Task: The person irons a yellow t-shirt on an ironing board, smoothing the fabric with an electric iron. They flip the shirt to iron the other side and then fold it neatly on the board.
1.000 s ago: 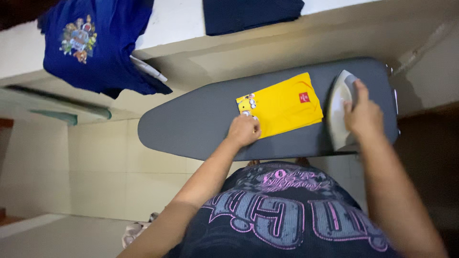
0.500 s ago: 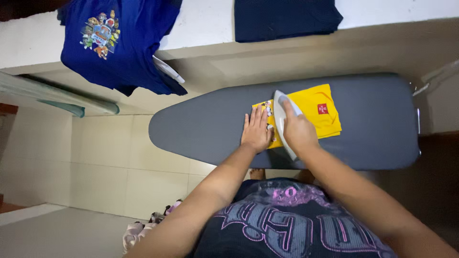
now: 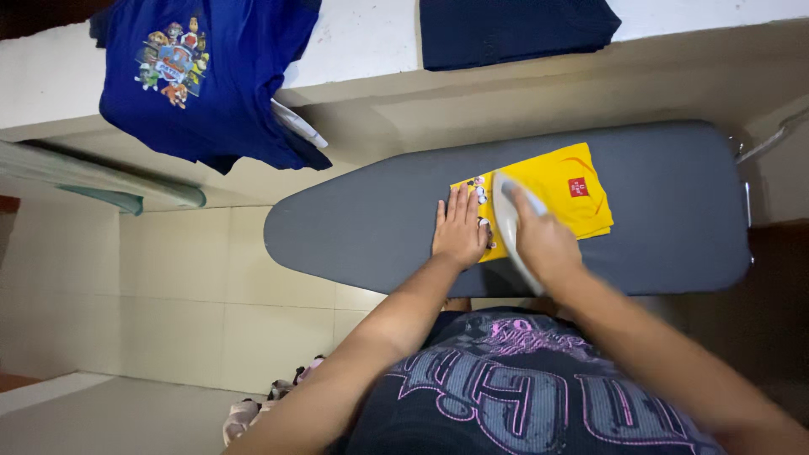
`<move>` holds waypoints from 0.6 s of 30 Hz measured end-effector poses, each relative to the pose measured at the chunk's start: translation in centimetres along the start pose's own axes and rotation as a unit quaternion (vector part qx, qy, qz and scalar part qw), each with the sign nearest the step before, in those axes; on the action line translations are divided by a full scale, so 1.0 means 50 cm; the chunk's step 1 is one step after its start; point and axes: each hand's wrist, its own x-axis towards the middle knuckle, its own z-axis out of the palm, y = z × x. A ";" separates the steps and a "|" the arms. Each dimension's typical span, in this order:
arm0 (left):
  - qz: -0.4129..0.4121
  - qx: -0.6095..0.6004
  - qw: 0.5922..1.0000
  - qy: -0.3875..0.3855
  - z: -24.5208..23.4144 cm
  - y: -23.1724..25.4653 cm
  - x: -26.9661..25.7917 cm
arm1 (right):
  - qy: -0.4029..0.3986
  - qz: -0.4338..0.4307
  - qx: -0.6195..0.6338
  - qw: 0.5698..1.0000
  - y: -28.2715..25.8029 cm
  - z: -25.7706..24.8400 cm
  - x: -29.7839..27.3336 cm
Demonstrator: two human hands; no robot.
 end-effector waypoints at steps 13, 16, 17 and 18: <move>-0.002 0.013 1.000 -0.003 -0.003 0.001 -0.005 | -0.025 0.061 -0.033 0.997 0.042 -0.070 0.010; 0.000 -0.003 1.000 0.008 -0.001 0.003 -0.004 | 0.019 0.069 -0.040 0.997 0.043 -0.069 0.063; -0.001 -0.013 1.000 0.009 -0.003 0.002 -0.008 | 0.015 0.068 -0.035 0.997 0.046 -0.071 0.084; -0.002 -0.012 1.000 0.007 -0.005 0.002 -0.009 | 0.012 0.066 -0.030 0.997 0.047 -0.075 0.111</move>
